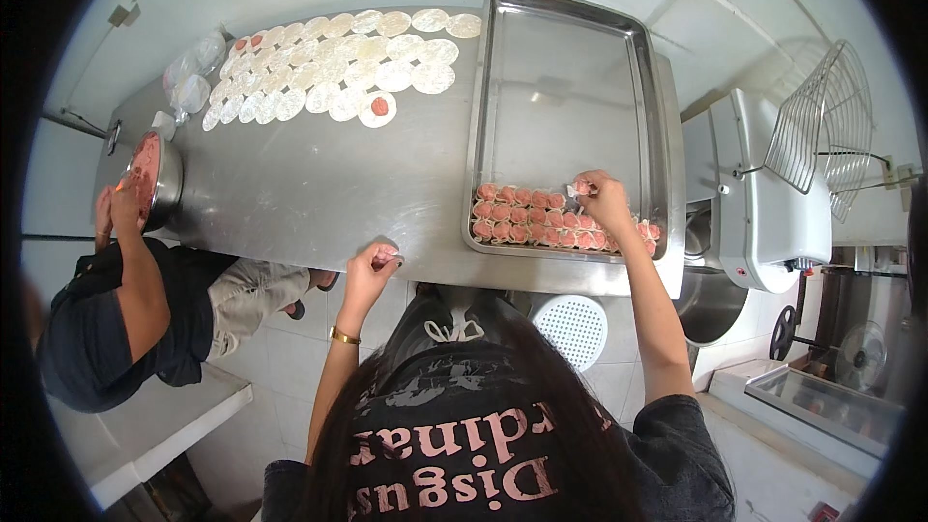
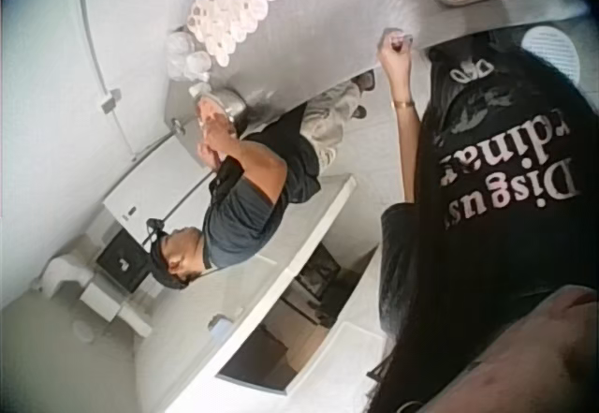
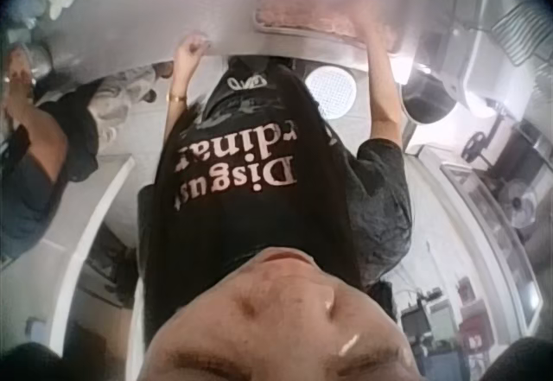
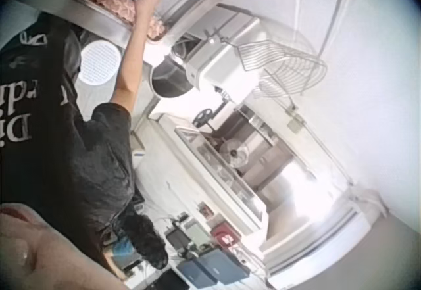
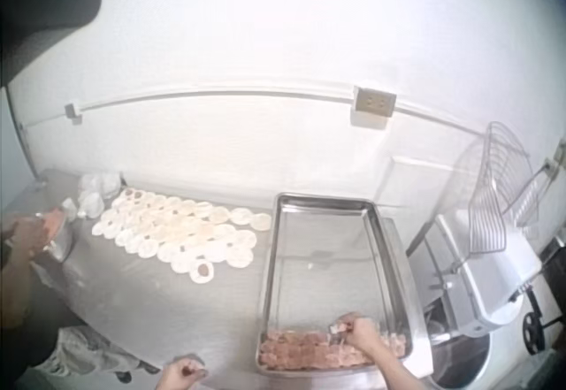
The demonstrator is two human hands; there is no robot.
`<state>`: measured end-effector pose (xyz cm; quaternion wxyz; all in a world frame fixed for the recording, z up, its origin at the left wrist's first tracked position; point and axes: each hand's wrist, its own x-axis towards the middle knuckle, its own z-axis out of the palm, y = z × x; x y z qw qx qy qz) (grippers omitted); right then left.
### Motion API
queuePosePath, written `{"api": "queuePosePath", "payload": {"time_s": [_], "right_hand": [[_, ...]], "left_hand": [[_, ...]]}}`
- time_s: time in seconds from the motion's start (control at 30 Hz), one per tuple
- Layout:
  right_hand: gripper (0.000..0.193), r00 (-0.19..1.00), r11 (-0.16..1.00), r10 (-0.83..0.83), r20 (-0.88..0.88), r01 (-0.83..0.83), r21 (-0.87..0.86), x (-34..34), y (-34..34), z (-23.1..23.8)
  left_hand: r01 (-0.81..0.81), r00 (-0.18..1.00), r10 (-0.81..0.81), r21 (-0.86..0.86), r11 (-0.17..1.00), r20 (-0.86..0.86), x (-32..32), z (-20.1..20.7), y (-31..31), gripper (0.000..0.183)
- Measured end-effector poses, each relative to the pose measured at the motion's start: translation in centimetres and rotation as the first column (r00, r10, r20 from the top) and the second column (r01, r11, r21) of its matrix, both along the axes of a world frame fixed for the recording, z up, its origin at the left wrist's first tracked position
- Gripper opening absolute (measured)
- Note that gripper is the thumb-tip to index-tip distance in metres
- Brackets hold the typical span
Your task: The person places small portions of pink filling onto round dough wrappers laid out on a stainless steel table, then folds and pleats each wrapper to form dumplings. The finished dumplings are placed in neat rows on a metal tray. A coworker is visible across the table performing the same task.
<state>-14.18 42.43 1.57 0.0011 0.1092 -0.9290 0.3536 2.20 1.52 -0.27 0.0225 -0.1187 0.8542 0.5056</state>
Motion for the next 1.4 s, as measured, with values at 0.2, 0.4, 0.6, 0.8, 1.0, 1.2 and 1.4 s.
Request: {"api": "queuePosePath", "payload": {"time_s": [0.2,0.4,0.6,0.8,1.0,1.2,1.4], "right_hand": [[0.017,0.995,0.989,0.102,-0.021,-0.099,0.109,0.2,-0.5,-0.4],[0.016,0.990,0.981,0.132,0.057,-0.139,0.134,0.7,-0.2,0.0],[0.021,0.979,0.977,0.197,0.058,-0.201,0.074,1.1,-0.6,0.9],[0.023,0.945,0.947,0.310,0.107,-0.317,0.054,0.9,0.0,1.6],[0.034,0.924,0.929,0.359,0.129,-0.367,0.040,-0.1,0.9,0.7],[0.040,0.932,0.940,0.340,0.125,-0.331,-0.088,-0.8,0.5,0.7],[0.044,0.808,0.869,0.493,0.324,-0.476,-0.137,-1.9,-0.1,0.0]], "left_hand": [[-0.027,0.999,0.027,-0.010,1.000,0.020,1.0,-0.2,1.0,0.016],[-0.043,0.999,0.043,0.007,0.999,0.010,1.5,0.2,2.1,0.015],[-0.020,1.000,0.020,-0.049,0.999,-0.008,1.7,0.8,2.9,0.016],[-0.015,1.000,0.016,-0.055,0.998,0.012,1.8,0.9,3.2,0.016],[0.004,1.000,-0.002,-0.054,0.999,0.021,1.9,0.9,3.2,0.017],[-0.013,0.998,0.015,-0.032,0.999,0.064,1.6,0.9,3.2,0.017],[-0.032,0.999,0.030,0.078,0.996,0.030,0.6,0.1,3.3,0.016]]}}
